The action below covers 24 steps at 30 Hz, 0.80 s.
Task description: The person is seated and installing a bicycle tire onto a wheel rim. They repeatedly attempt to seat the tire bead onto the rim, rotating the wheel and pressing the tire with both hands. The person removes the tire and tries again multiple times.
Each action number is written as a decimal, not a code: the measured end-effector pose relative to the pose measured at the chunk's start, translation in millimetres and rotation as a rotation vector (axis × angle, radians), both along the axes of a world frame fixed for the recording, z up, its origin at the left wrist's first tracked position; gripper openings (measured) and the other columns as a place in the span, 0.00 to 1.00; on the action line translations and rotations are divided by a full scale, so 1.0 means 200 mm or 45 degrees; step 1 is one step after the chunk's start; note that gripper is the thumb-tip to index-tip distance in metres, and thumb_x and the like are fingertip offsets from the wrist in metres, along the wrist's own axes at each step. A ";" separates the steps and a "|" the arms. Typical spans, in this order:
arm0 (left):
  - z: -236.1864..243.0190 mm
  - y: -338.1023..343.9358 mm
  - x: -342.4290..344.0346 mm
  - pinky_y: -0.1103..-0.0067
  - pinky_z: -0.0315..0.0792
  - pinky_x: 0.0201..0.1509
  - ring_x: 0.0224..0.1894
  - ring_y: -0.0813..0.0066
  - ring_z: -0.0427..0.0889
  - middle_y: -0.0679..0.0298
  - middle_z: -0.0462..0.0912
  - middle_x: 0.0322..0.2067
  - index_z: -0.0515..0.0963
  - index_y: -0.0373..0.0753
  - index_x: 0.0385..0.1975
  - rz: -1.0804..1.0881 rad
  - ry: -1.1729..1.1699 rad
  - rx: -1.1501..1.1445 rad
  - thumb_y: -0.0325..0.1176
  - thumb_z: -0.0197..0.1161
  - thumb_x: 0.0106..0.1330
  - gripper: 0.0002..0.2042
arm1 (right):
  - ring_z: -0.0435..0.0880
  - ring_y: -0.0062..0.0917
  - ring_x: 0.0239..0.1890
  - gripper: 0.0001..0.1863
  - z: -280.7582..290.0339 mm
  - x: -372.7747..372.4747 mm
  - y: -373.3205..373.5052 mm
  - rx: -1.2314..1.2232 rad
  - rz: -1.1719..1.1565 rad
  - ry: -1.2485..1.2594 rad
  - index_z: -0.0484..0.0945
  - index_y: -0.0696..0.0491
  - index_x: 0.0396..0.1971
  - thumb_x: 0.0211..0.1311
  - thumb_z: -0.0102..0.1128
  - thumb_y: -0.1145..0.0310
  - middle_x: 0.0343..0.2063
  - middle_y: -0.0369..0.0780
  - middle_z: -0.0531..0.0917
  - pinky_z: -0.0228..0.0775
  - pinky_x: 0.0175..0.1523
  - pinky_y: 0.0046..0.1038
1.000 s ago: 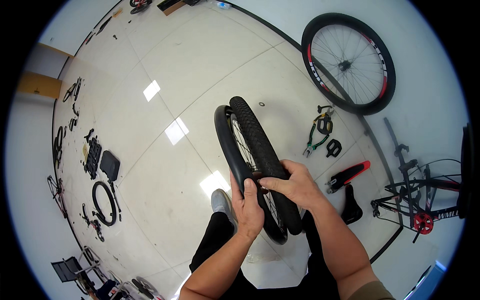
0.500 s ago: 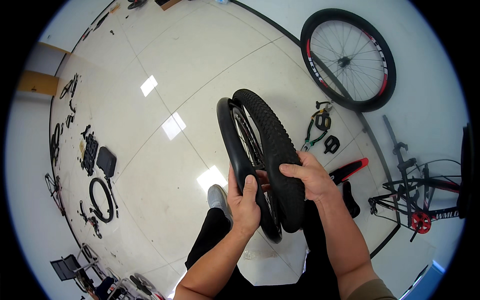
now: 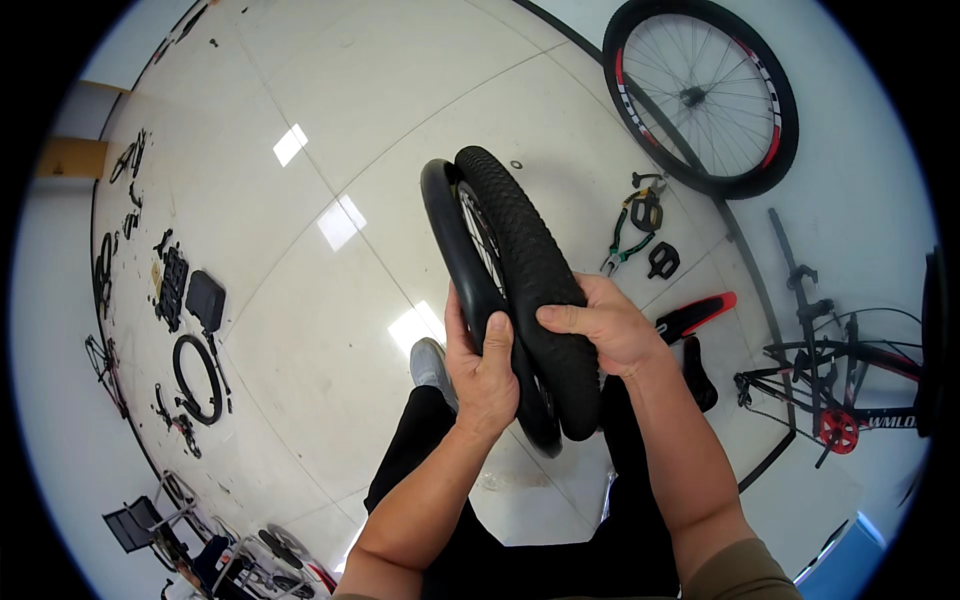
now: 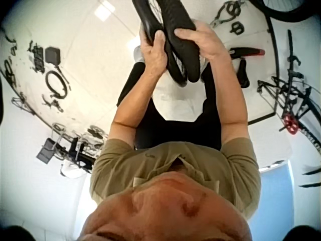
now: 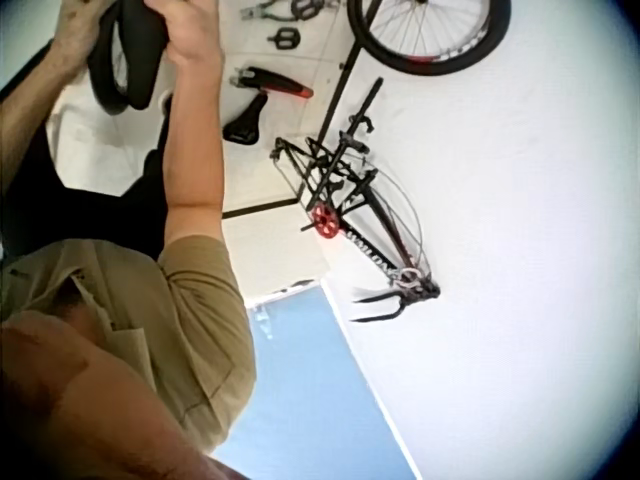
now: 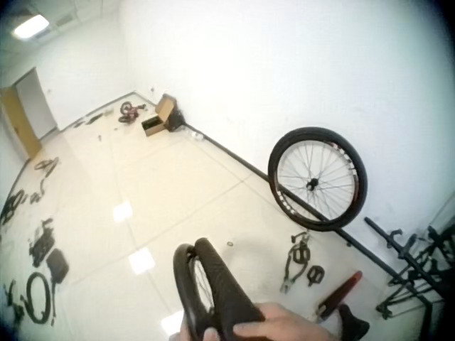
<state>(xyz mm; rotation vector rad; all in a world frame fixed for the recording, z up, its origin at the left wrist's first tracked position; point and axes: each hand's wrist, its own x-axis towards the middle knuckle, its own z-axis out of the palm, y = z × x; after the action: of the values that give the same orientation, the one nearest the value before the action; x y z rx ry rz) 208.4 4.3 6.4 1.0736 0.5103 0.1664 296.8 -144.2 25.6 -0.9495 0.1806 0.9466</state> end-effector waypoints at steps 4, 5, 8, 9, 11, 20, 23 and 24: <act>0.03 0.02 0.02 0.77 0.75 0.57 0.50 0.75 0.77 0.63 0.76 0.51 0.58 0.38 0.73 0.057 0.010 0.040 0.32 0.57 0.78 0.27 | 0.84 0.22 0.41 0.24 0.03 -0.05 0.06 -0.018 -0.076 -0.025 0.77 0.64 0.54 0.61 0.72 0.69 0.43 0.41 0.84 0.79 0.48 0.25; 0.05 0.03 0.04 0.76 0.77 0.57 0.53 0.73 0.78 0.61 0.77 0.53 0.60 0.38 0.71 0.106 -0.009 0.031 0.32 0.56 0.78 0.25 | 0.84 0.22 0.41 0.25 0.03 -0.08 0.10 -0.035 -0.135 -0.012 0.77 0.64 0.54 0.61 0.73 0.66 0.42 0.41 0.84 0.79 0.47 0.25; 0.06 0.17 0.02 0.72 0.81 0.53 0.48 0.69 0.84 0.58 0.80 0.51 0.65 0.37 0.67 0.076 0.012 0.032 0.35 0.54 0.79 0.20 | 0.84 0.22 0.41 0.28 0.08 -0.17 0.20 -0.102 -0.133 -0.136 0.76 0.64 0.53 0.59 0.72 0.61 0.41 0.43 0.84 0.78 0.45 0.25; 0.07 0.22 0.02 0.72 0.82 0.52 0.47 0.68 0.84 0.58 0.81 0.50 0.66 0.37 0.66 0.077 0.050 0.041 0.36 0.53 0.80 0.19 | 0.84 0.23 0.41 0.30 0.07 -0.21 0.23 -0.175 -0.075 -0.280 0.75 0.64 0.53 0.56 0.73 0.60 0.41 0.43 0.84 0.78 0.46 0.26; 0.07 0.30 0.04 0.72 0.82 0.50 0.46 0.68 0.85 0.59 0.82 0.49 0.69 0.37 0.62 0.092 0.098 0.064 0.40 0.52 0.80 0.18 | 0.85 0.32 0.43 0.36 0.06 -0.29 0.25 -0.314 -0.004 -0.527 0.72 0.63 0.55 0.51 0.74 0.56 0.41 0.47 0.84 0.77 0.50 0.32; 0.07 0.37 0.07 0.71 0.84 0.40 0.36 0.67 0.86 0.58 0.85 0.40 0.76 0.36 0.54 0.157 0.163 -0.142 0.48 0.48 0.81 0.20 | 0.85 0.46 0.52 0.48 0.00 -0.33 0.27 -0.525 0.389 -0.624 0.65 0.65 0.63 0.54 0.76 0.47 0.47 0.55 0.84 0.75 0.58 0.39; 0.10 0.35 0.08 0.72 0.84 0.40 0.36 0.67 0.86 0.58 0.85 0.40 0.76 0.35 0.53 0.138 0.157 -0.197 0.48 0.48 0.81 0.21 | 0.85 0.48 0.50 0.49 0.01 -0.33 0.27 -0.504 0.397 -0.686 0.63 0.66 0.64 0.53 0.77 0.48 0.45 0.56 0.84 0.76 0.57 0.40; 0.10 0.36 0.08 0.73 0.84 0.40 0.36 0.67 0.86 0.58 0.85 0.40 0.76 0.35 0.53 0.131 0.160 -0.194 0.48 0.47 0.81 0.21 | 0.85 0.49 0.50 0.49 0.02 -0.34 0.27 -0.500 0.401 -0.710 0.63 0.66 0.64 0.53 0.77 0.48 0.44 0.56 0.84 0.76 0.56 0.41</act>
<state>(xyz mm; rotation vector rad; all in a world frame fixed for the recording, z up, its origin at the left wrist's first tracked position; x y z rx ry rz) 223.5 76.4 26.2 0.9130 0.6813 0.1481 229.6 -89.4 29.1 -1.6027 -0.2741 0.9092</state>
